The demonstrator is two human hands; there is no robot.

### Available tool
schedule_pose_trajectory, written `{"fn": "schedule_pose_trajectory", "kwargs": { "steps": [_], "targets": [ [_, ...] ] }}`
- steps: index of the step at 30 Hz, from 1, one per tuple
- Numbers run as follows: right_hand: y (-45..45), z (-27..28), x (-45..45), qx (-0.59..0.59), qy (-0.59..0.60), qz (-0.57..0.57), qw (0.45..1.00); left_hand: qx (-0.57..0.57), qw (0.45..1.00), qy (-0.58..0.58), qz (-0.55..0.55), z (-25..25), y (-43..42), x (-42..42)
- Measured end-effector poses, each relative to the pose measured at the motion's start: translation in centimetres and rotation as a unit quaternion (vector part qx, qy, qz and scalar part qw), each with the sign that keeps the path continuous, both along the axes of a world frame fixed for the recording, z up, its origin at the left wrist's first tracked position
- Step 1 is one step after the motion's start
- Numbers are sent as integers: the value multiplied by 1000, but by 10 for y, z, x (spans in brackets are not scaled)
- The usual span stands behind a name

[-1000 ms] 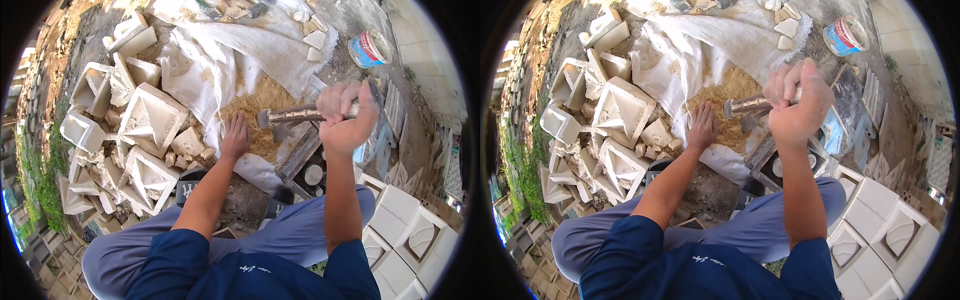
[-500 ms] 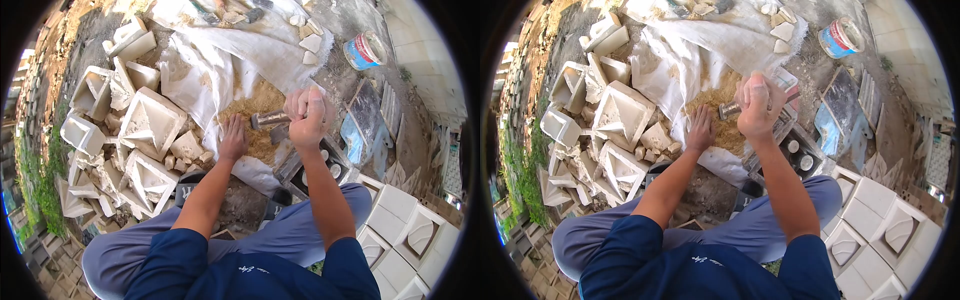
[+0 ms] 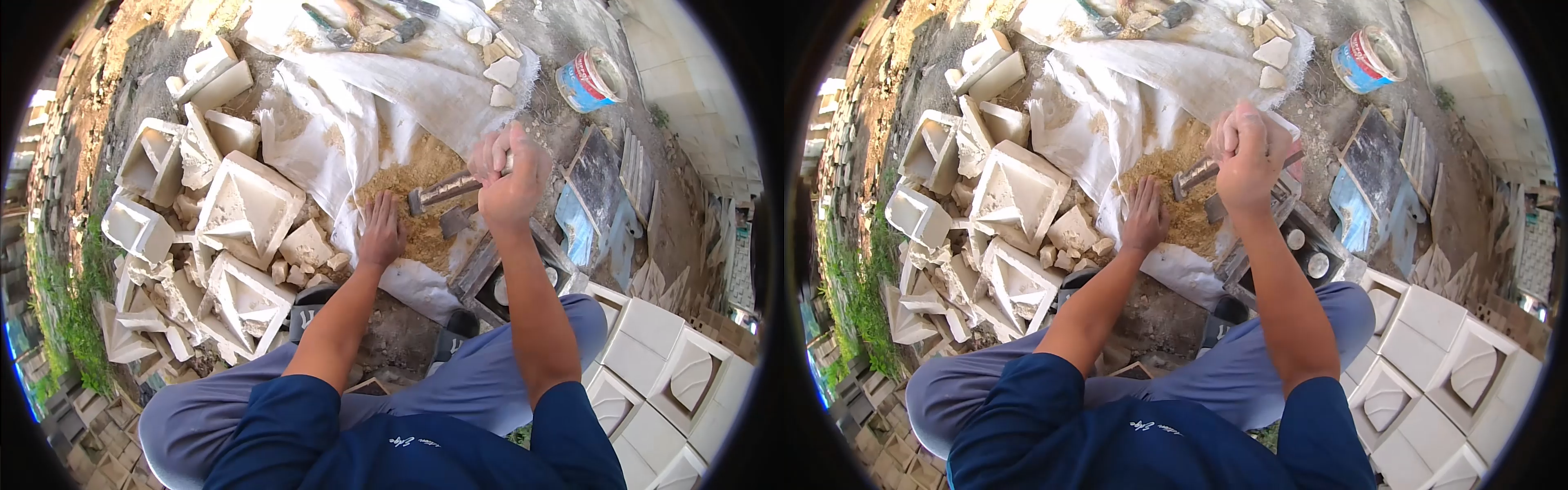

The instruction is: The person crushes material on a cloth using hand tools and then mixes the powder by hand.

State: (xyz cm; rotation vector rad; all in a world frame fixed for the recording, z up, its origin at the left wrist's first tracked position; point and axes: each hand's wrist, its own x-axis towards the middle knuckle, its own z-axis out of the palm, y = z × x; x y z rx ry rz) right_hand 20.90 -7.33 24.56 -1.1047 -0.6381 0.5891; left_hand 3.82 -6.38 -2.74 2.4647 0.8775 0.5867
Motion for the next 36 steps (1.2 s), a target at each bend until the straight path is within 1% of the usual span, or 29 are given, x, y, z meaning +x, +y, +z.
{"fn": "schedule_pose_trajectory", "kwargs": {
  "steps": [1,3,4,6,8,9,10,12,14,16,17,18,19,20,21,22,23,24,26,27,29,30,32,33,34,36],
  "targets": [
    [-2,9,2,2,2,-5,1000,-1,1000,0,-2,1,1,-2],
    [-7,32,6,40,-20,12,999,-2,1000,-2,-3,1,4,-1],
    [-9,37,6,33,-15,16,999,-7,1000,-4,-3,-1,0,-4],
    [-11,46,8,65,22,41,997,-14,1000,2,-1,-3,-2,-5],
    [-5,19,2,60,2,22,998,-12,1000,2,-3,-2,0,-3],
    [-1,10,-2,34,27,3,999,-11,1000,13,-6,-1,0,-5],
    [1,6,-1,10,51,-16,999,-9,1000,22,-9,-1,1,-3],
    [-5,12,2,8,37,-9,999,-5,1000,9,-7,-2,0,0],
    [-7,36,-1,7,-27,18,999,-9,1000,6,-4,-4,1,-3],
    [-12,49,0,17,-26,28,999,-7,1000,-2,-4,-4,-1,-4],
    [-13,53,2,37,-35,33,998,-8,1000,-2,-3,-3,-2,-4],
    [-11,36,1,37,-35,32,998,-9,1000,0,-4,-4,-2,-4],
    [-5,5,1,8,-138,-10,990,-8,1000,-1,-6,-3,0,-2],
    [-5,-1,3,-6,-192,-31,981,-5,1000,-4,-8,-2,1,-2],
    [-2,-2,3,-19,-244,-55,968,-12,1000,16,-19,1,0,-4],
    [-3,1,6,-9,-110,-30,993,-17,999,35,-28,2,1,-3],
    [-4,2,9,0,28,-7,1000,-14,999,34,-31,2,3,0],
    [-7,10,8,1,31,-13,999,-18,999,38,-28,3,1,1],
    [-12,32,8,21,-16,9,1000,-26,998,47,-23,4,-1,-1],
    [-13,37,8,17,-13,11,1000,-28,997,63,-22,6,-1,0],
    [-16,43,10,49,7,13,999,-30,996,79,-22,10,-2,0],
    [-14,30,6,50,5,11,999,-23,995,95,-22,10,-2,1],
    [-5,-8,0,6,-14,-71,997,-10,994,104,-24,11,-2,8],
    [-4,-5,8,22,24,-23,999,8,994,109,-26,14,-3,9],
    [-3,-4,14,27,22,-25,999,26,992,116,-28,14,-3,10],
    [-8,-3,22,0,23,-92,995,37,991,122,-30,16,-6,15]
  ]
}}
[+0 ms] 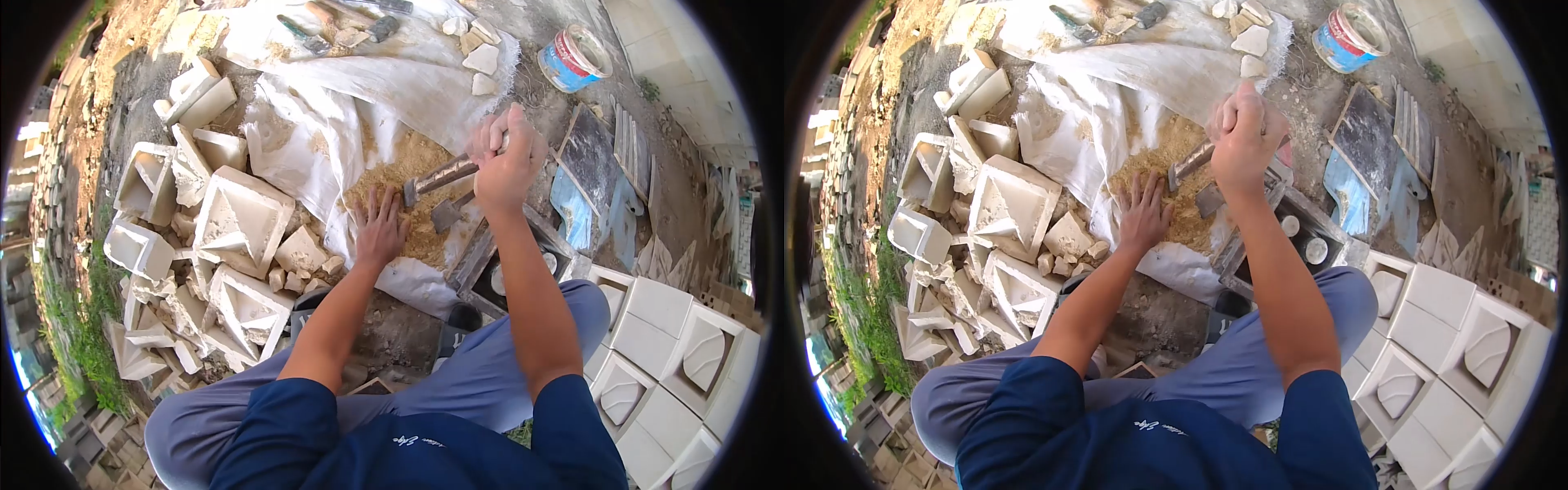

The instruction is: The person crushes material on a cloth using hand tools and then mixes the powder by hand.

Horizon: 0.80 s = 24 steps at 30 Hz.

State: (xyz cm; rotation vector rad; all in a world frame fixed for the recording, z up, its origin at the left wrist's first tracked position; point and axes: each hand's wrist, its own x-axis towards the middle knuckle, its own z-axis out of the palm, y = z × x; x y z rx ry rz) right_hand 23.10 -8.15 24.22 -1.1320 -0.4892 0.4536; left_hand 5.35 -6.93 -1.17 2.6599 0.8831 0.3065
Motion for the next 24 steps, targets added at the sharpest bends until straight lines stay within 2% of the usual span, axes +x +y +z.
{"fn": "schedule_pose_trajectory", "kwargs": {
  "steps": [3,7,10,16,18,20,22,24],
  "targets": [
    [-6,-5,20,0,21,-46,999,7,1000,4,10,1,-1,7],
    [-4,-4,28,54,62,-26,996,4,1000,-1,6,-4,-7,7],
    [-3,-1,21,3,34,-67,997,24,999,-34,-15,-10,-9,2],
    [-9,27,2,16,0,22,1000,-87,990,-95,-57,-14,4,-13],
    [-10,50,-3,39,-60,45,996,-96,989,-111,-29,-10,2,-16],
    [-9,50,-1,62,-45,59,995,-104,987,-126,-2,-1,2,-19],
    [-6,37,-1,88,-32,71,993,7,993,-114,42,10,6,-20],
    [0,9,-5,75,-35,95,992,5,992,-121,41,9,16,-18]
  ]
}}
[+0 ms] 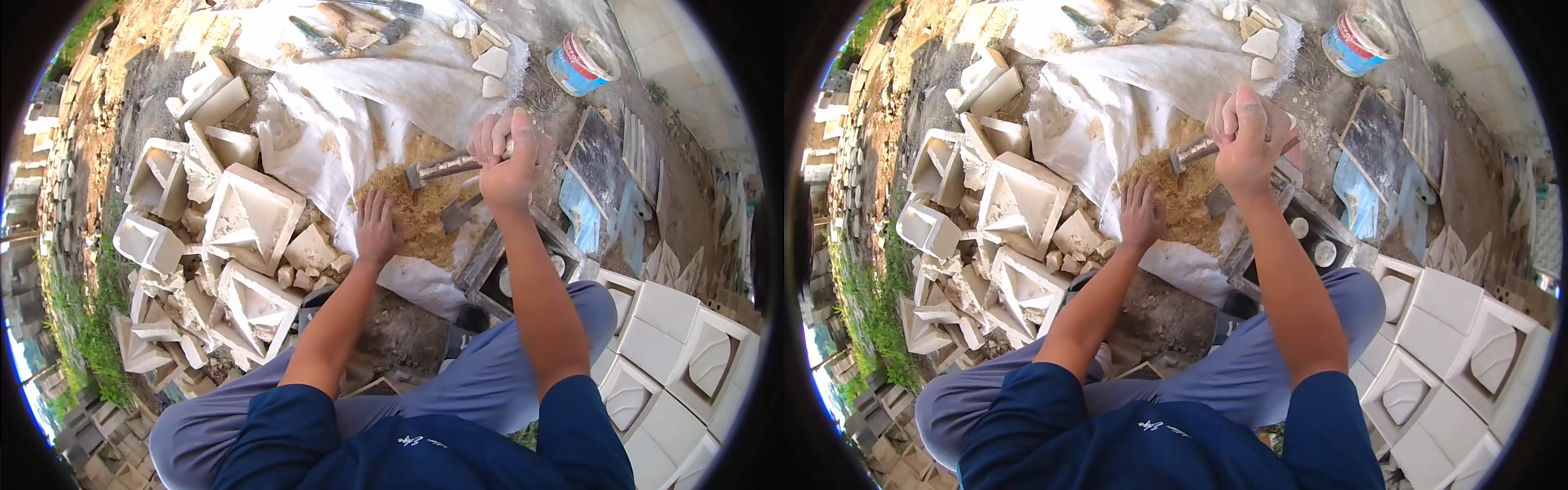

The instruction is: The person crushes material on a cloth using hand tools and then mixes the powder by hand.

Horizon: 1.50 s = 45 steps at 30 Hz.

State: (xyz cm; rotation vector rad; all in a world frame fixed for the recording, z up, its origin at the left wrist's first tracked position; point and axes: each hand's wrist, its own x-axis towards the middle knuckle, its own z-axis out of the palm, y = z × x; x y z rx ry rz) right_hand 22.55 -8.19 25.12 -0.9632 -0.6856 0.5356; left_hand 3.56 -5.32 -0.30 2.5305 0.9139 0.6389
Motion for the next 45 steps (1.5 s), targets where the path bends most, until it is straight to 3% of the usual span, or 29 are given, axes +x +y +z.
{"fn": "schedule_pose_trajectory", "kwargs": {
  "steps": [5,7,10,14,19,26,28,31,34,35,38,42,45],
  "targets": [
    [-2,15,1,-29,-12,2,999,-16,999,-19,-28,-5,24,3],
    [-8,35,-2,-2,-57,66,996,-75,995,-58,-13,-10,21,-2],
    [-9,29,-7,26,-22,90,995,-171,981,-87,11,-14,21,-5],
    [3,-3,-14,1,-44,86,995,-156,984,-84,5,-14,24,-5],
    [-6,41,-22,25,-28,116,993,-122,988,-91,-6,-18,24,-8],
    [4,3,-17,14,-4,85,996,-122,989,-83,5,-12,25,-6],
    [-1,15,-8,22,-25,81,996,-118,989,-88,5,-13,25,-6],
    [-10,40,-5,49,-70,166,982,-120,988,-101,2,-18,24,-8],
    [-2,10,-7,75,-61,142,985,-120,988,-97,4,-16,25,-7],
    [3,-9,-12,36,-74,122,989,-118,988,-98,3,-14,24,-7],
    [8,-5,-6,0,-24,85,996,-121,989,-80,7,-14,23,-5],
    [3,37,-13,23,-79,140,987,-121,988,-97,6,-22,26,-7],
    [7,26,-16,45,-79,118,989,-126,986,-109,5,-19,24,-8]
  ]
}}
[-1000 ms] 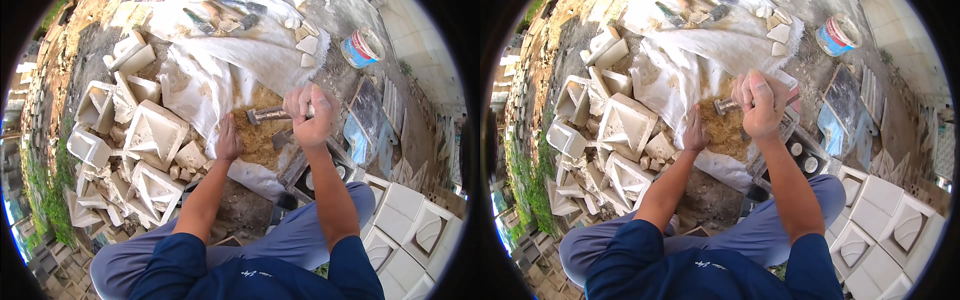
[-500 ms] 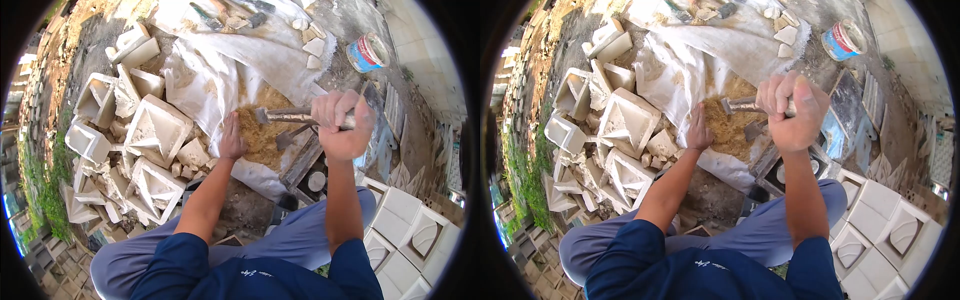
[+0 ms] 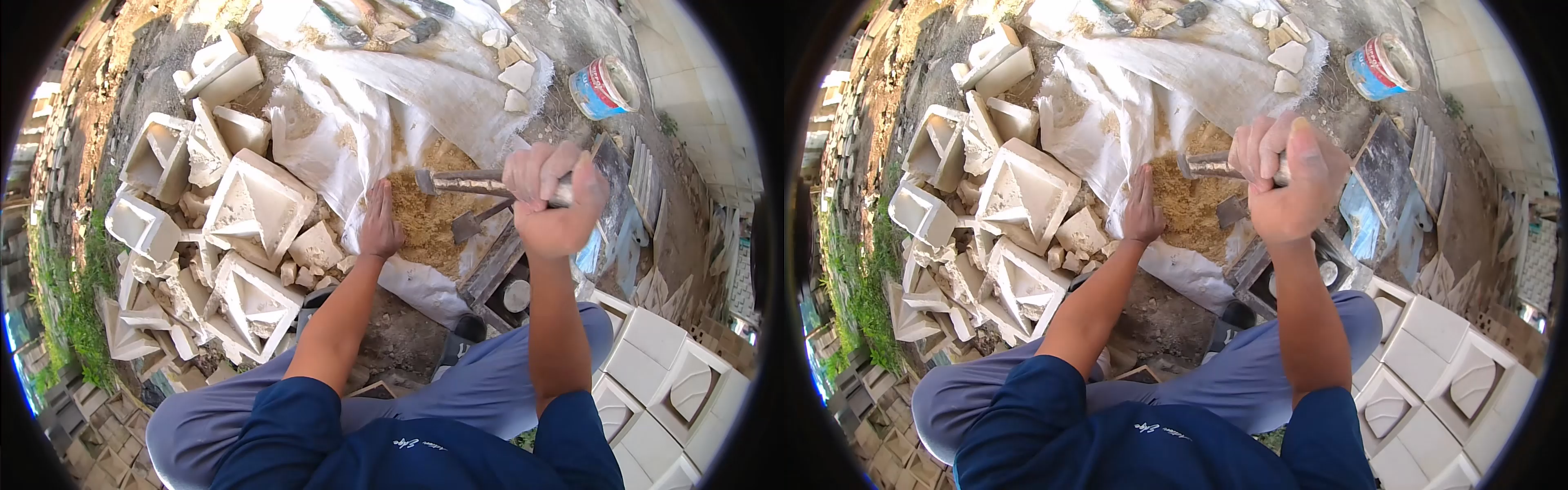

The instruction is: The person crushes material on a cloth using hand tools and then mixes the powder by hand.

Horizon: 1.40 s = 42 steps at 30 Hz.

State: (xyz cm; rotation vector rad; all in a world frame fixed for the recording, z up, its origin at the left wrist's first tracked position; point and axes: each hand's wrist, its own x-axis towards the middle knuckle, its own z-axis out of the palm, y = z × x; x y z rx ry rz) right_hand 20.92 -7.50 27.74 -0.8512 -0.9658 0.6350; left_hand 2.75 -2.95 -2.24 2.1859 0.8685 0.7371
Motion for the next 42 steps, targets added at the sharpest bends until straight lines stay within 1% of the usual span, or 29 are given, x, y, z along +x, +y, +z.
{"fn": "schedule_pose_trajectory", "kwargs": {
  "steps": [1,2,7,10,11,14,15,17,18,20,21,23,24,25,26,27,28,29,31,33,34,35,36,37,38,39,40,41,42],
  "targets": [
    [4,-13,-3,12,16,-30,999,1,1000,4,-2,1,1,1],
    [6,-34,-6,-41,26,-54,997,3,1000,2,-2,3,2,1],
    [8,-8,-8,-56,31,-64,996,-3,1000,26,0,1,0,2],
    [-3,17,-4,-14,46,-2,999,2,1000,1,-3,-5,1,0],
    [-1,10,-4,-16,46,-1,999,0,1000,1,-1,-3,0,-1],
    [9,-40,-4,-28,-4,-25,999,6,1000,7,1,0,1,2],
    [13,-37,-2,-24,-6,-26,999,9,1000,9,2,0,0,2],
    [14,-30,0,-83,10,-9,996,15,1000,10,1,-1,1,2],
    [14,-30,1,-82,10,-14,996,16,1000,22,-1,-3,0,2],
    [16,-28,4,-117,38,-52,991,26,999,30,-5,-1,-1,2],
    [10,-27,5,-109,35,-56,992,33,998,44,-8,-1,-3,2],
    [1,-26,9,-155,7,-115,981,53,997,50,-10,5,-2,6],
    [-10,-26,14,-190,17,-113,975,47,997,63,-7,8,-4,6],
    [-18,-25,11,-183,15,-115,976,38,996,79,-4,9,-9,5],
    [-29,-26,7,-183,71,-160,967,44,996,80,-7,8,-16,2],
    [-37,-29,4,-181,128,-204,954,38,994,105,2,7,-22,1],
    [-46,-38,6,-173,130,-205,954,33,991,129,12,9,-26,1],
    [-54,-47,10,-142,159,-192,958,43,991,129,11,10,-29,1],
    [-67,-46,8,-104,193,-185,958,-42,994,95,17,12,-40,-6],
    [-71,-37,6,-34,198,-169,965,-22,995,97,7,15,-45,-13],
    [-72,-30,5,-25,199,-171,965,-15,995,96,8,15,-44,-14],
    [-75,-23,2,-10,160,-179,971,-9,995,97,9,15,-44,-17],
    [-76,-11,-1,5,119,-185,975,-42,996,75,6,26,-45,-18],
    [-80,8,-4,9,118,-180,977,-75,996,51,5,36,-44,-19],
    [-87,32,-5,5,111,-142,984,-73,996,47,11,42,-40,-19],
    [-92,43,-4,-1,105,-104,989,-56,998,29,6,48,-36,-17],
    [-92,37,6,42,90,-40,994,-39,999,12,1,55,-32,-16],
    [-90,34,3,43,92,-38,994,-38,999,13,3,61,-29,-16],
    [-87,33,-4,4,100,-71,992,-40,999,5,-12,75,-26,-14]
  ]
}}
